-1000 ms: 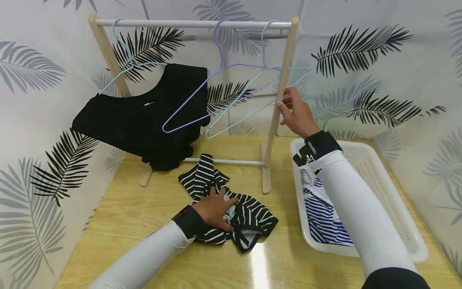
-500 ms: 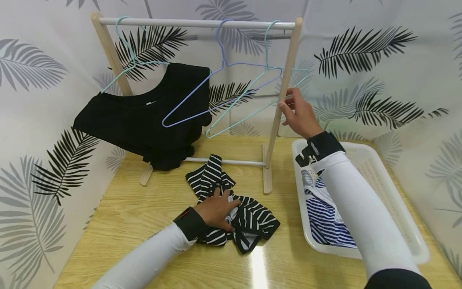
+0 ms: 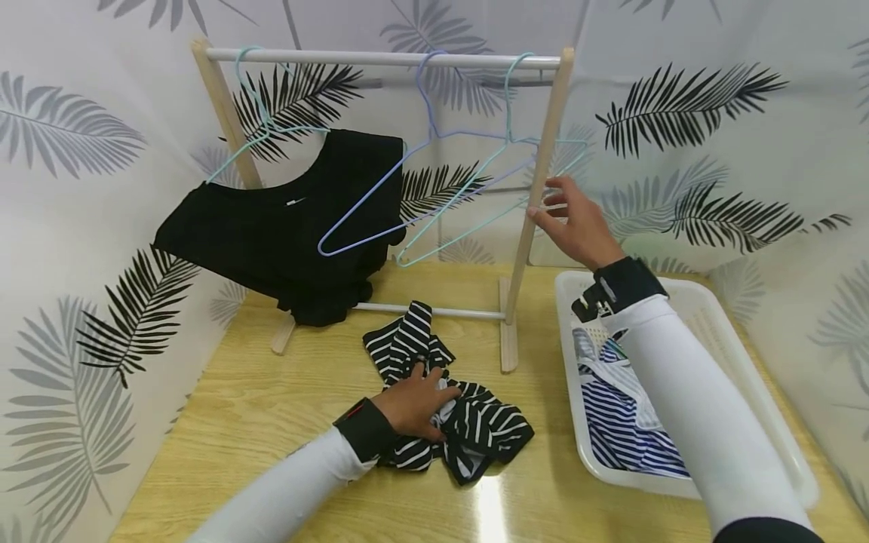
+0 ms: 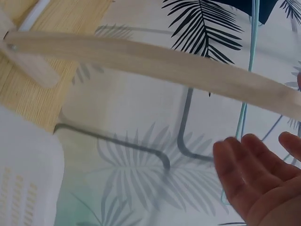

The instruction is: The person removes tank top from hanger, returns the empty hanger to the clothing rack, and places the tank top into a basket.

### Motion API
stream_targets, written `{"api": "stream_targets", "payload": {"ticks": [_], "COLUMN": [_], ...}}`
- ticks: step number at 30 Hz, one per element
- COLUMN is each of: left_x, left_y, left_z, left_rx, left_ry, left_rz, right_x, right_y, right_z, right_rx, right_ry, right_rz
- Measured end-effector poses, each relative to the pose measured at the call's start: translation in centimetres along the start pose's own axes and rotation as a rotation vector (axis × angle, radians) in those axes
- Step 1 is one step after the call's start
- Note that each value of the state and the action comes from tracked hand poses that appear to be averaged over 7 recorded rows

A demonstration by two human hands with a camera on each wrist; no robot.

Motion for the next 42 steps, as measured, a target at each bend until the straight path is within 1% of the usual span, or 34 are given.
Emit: {"api": "stream_targets", "payload": {"ticks": [3, 6, 9, 11, 15, 18, 21, 24, 27, 31, 33, 35, 38, 40, 42], "left_x": [0.2, 0.2, 0.2, 0.1, 0.0, -0.2, -0.4, -0.6, -0.8, -0.9, -0.8, -0.8, -0.6, -0.5, -0.5], "left_y": [0.0, 0.0, 0.1, 0.1, 0.2, 0.2, 0.3, 0.4, 0.5, 0.6, 0.7, 0.7, 0.7, 0.7, 0.7], "left_z": [-0.1, -0.2, -0.3, -0.3, -0.2, 0.0, 0.3, 0.5, 0.7, 0.8, 0.7, 0.6, 0.5, 0.5, 0.5], "left_rx": [0.005, 0.007, 0.013, 0.017, 0.010, -0.005, -0.021, -0.033, -0.034, -0.043, -0.044, -0.040, -0.035, -0.038, -0.042], "left_ry": [0.006, -0.005, -0.024, -0.026, -0.018, -0.013, 0.008, 0.035, 0.040, 0.045, 0.050, 0.049, 0.043, 0.045, 0.051], "left_rz": [0.000, -0.010, -0.026, -0.032, -0.033, -0.029, -0.025, -0.022, -0.029, -0.028, -0.026, -0.026, -0.027, -0.023, -0.023], "right_x": [-0.4, -0.8, -1.3, -1.7, -2.6, -3.0, -3.2, -3.3, -3.4, -3.4, -3.5, -3.6, -4.1, -4.5, -4.9], "right_y": [1.0, 2.0, 3.3, 4.3, 6.1, 7.2, 8.2, 9.3, 10.7, 13.1, 14.4, 15.6, 17.2, 18.1, 18.7], "right_z": [-0.5, -0.8, -1.0, -1.4, -2.7, -4.1, -5.9, -7.8, -9.9, -12.9, -14.3, -15.6, -17.1, -17.8, -18.4], "right_rx": [-0.013, -0.062, -0.108, -0.113, -0.066, -0.022, 0.014, 0.037, 0.086, 0.184, 0.213, 0.258, 0.325, 0.377, 0.407], "right_ry": [0.074, 0.159, 0.271, 0.356, 0.512, 0.593, 0.640, 0.663, 0.663, 0.672, 0.693, 0.689, 0.658, 0.625, 0.616], "right_rz": [0.037, 0.066, 0.083, 0.092, 0.120, 0.175, 0.250, 0.311, 0.364, 0.428, 0.450, 0.476, 0.502, 0.516, 0.523]}}
Point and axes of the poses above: each hand's wrist, its own y-axis away from the middle knuckle, its own x-axis out of the palm, z = x × y, the point moved 7 cm from there along -y, towards the middle knuckle, and after that the axes turned 15 degrees about y, right-handed, at the moved point
